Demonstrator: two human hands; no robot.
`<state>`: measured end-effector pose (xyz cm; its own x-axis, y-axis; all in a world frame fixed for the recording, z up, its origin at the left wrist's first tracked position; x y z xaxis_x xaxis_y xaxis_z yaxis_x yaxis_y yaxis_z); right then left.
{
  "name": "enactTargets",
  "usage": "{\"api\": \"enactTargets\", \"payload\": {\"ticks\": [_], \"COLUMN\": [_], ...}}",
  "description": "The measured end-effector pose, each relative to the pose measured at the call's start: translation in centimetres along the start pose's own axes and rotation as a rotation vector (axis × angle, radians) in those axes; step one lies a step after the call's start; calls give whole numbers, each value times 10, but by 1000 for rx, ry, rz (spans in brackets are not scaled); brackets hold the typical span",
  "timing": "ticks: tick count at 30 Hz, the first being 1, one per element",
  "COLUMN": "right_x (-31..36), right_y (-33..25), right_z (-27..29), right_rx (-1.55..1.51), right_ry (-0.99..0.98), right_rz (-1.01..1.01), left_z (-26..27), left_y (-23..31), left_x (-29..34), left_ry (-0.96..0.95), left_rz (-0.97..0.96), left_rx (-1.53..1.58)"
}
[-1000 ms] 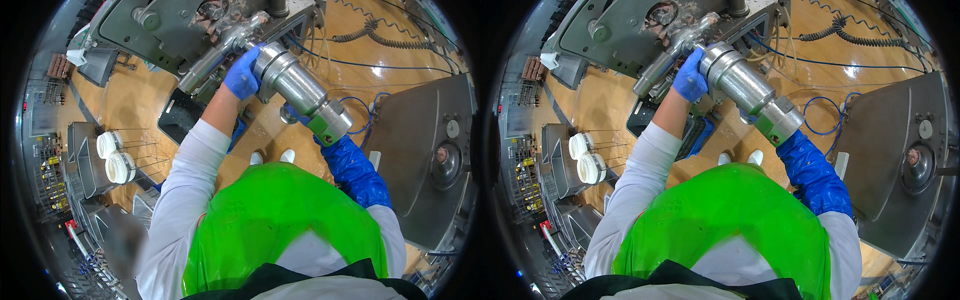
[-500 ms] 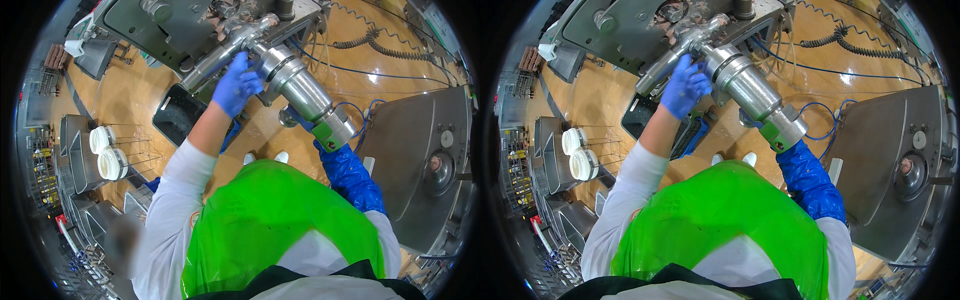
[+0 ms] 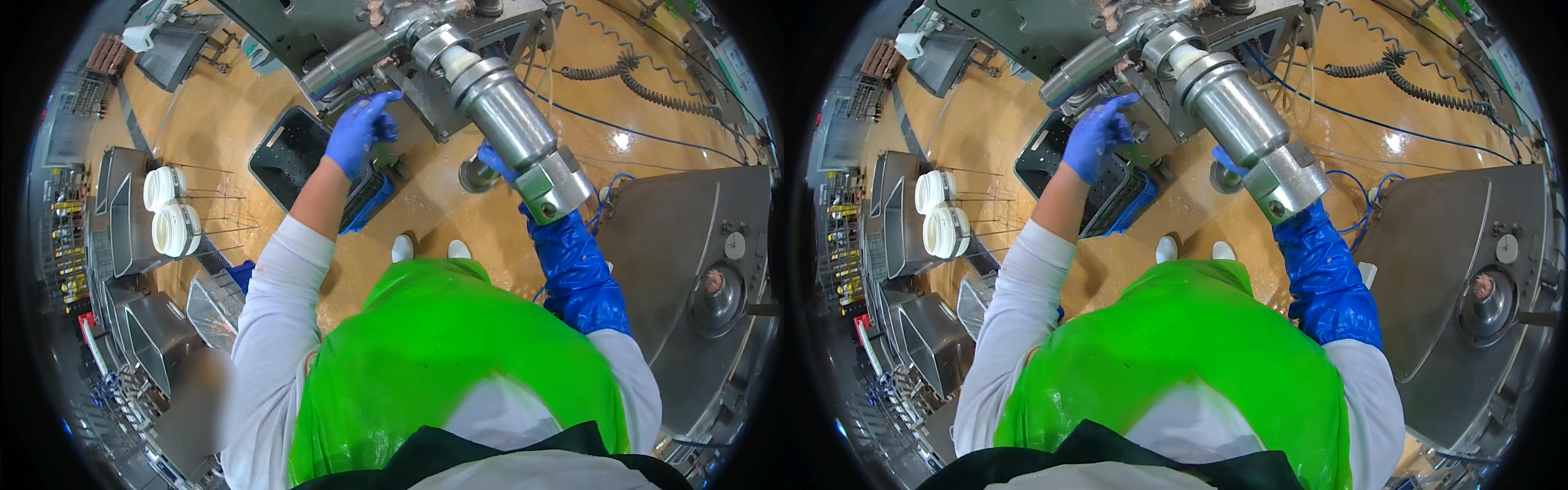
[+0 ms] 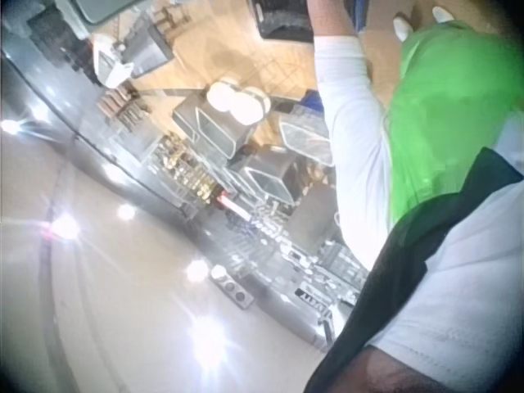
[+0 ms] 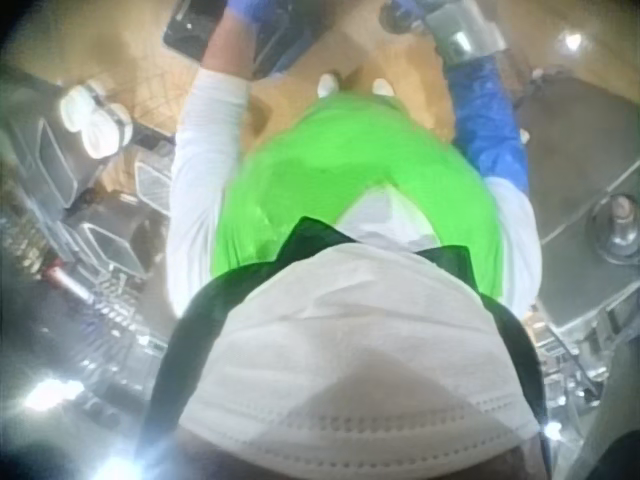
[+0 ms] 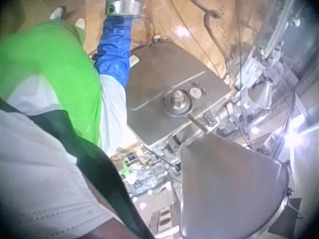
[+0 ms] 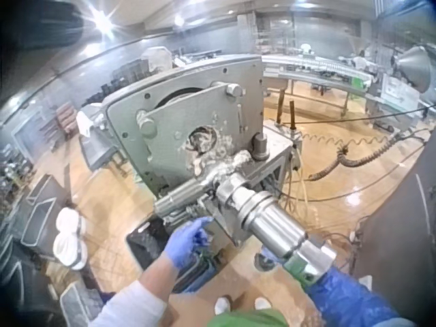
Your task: The person assembles a stainless steel meat processing machine in a commercial kitchen. They attach a cylindrical metal component to the main unit, secure it with a clamp, and use a wrench to tighten the connection. The person also handles a blue coiled hose and a metal tray during the process.
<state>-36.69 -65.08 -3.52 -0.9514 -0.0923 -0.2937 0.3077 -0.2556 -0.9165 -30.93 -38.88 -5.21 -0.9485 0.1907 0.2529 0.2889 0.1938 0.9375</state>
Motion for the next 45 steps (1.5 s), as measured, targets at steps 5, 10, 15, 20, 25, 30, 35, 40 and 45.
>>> {"api": "enactTargets", "payload": {"ticks": [5, 10, 15, 20, 25, 30, 35, 40, 45], "right_x": [35, 46, 144, 171, 179, 189, 229, 275, 260], "right_y": [-18, -70, 25, 95, 127, 115, 70, 57, 52], "right_z": [20, 18, 38, 11, -73, -183, -313, -401, -464], "right_rx": [264, 670, 637, 620, 676, 724, 215, -122, 100], "right_ry": [-119, -416, -539, -955, -1275, -1463, -1447, -1671, -1707], "right_rz": [17, 69, -97, -322, -322, -221, -505, -285, -112], "left_z": [93, 226, 238, 209, 130, 100, 131, 189, 264], "left_y": [9, -74, -134, -232, -275, -282, -354, -339, -249], "left_x": [114, 311, 482, 577, 525, 612, 839, 915, 820], "left_ry": [203, 667, 1007, 1193, 857, 990, 1762, 1972, 1646], "left_rz": [-108, -49, 188, 310, 210, 188, 305, 218, 377], "left_rx": [-77, -74, -23, 37, -120, -99, -357, -391, -959]}}
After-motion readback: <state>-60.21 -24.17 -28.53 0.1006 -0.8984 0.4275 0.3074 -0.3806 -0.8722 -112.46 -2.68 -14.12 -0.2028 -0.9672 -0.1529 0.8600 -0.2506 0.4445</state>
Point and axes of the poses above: each hand's wrist, its own x-axis away from the middle knuckle, its own z-axis out of the back of the hand, y = z × x, the point moved 10 cm from there along -x, towards the middle knuckle, and after that the axes turned 2 degrees about x, right-handed, at the moved point
